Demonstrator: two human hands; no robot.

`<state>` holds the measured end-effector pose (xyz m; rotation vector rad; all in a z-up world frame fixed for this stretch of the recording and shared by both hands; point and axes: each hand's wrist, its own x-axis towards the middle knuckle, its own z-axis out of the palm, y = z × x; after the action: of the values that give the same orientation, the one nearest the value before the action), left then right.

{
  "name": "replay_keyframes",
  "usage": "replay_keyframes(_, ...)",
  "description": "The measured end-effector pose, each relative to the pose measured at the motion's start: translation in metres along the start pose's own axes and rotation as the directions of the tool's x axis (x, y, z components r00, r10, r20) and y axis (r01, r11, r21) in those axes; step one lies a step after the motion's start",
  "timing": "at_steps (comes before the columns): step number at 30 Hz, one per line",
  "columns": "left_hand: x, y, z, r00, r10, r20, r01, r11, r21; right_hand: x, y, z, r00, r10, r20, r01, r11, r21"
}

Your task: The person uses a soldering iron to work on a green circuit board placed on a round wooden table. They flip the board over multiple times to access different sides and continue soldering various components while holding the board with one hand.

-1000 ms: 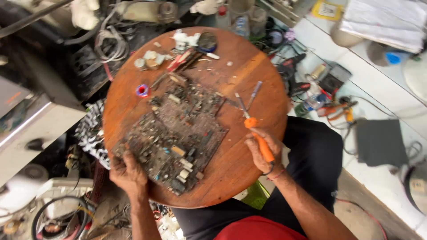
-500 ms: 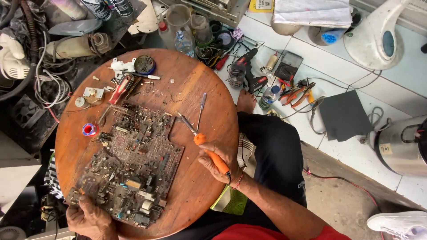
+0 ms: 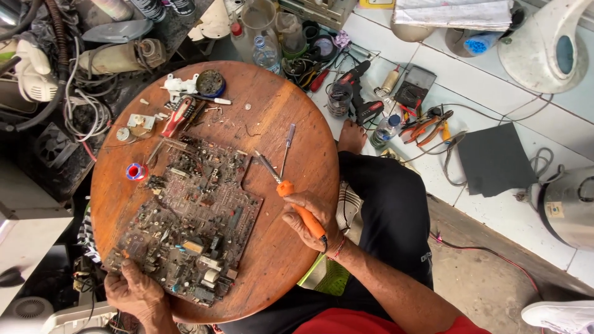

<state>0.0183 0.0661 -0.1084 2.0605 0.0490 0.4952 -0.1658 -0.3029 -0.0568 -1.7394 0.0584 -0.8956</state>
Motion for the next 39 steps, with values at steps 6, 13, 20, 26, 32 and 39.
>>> replay_keyframes(6, -0.005, 0.066, 0.013, 1.000, -0.013, -0.026, 0.010, 0.995, -0.100, -0.004, 0.005, -0.002, 1.000, 0.011, -0.002, -0.011, 0.997, -0.072)
replay_keyframes(13, 0.000, 0.039, -0.014, 0.992, 0.002, -0.126, -0.007, 0.999, -0.043, -0.002, 0.009, 0.009, 0.995, 0.074, -0.071, -0.082, 0.990, -0.112)
replay_keyframes(20, -0.021, -0.003, -0.019, 0.986, -0.094, -0.135, 0.116, 0.979, 0.166, 0.106, 0.013, 0.025, 0.883, -0.180, 0.432, 0.426, 0.694, -0.581)
replay_keyframes(26, -0.015, 0.011, -0.021, 0.987, -0.107, -0.122, 0.133, 0.964, 0.230, 0.123, 0.070, 0.029, 0.820, -0.054, 0.570, 0.475, 0.620, -0.625)
replay_keyframes(32, -0.019, -0.027, -0.012, 0.980, -0.147, -0.137, 0.181, 0.940, 0.289, 0.158, 0.076, 0.040, 0.852, 0.077, 0.518, 0.373, 0.605, -0.703)
replay_keyframes(39, -0.016, 0.001, -0.003, 0.976, -0.183, -0.121, 0.218, 0.864, 0.454, 0.161, 0.073, 0.028, 0.847, -0.170, 0.503, 0.495, 0.597, -0.631)
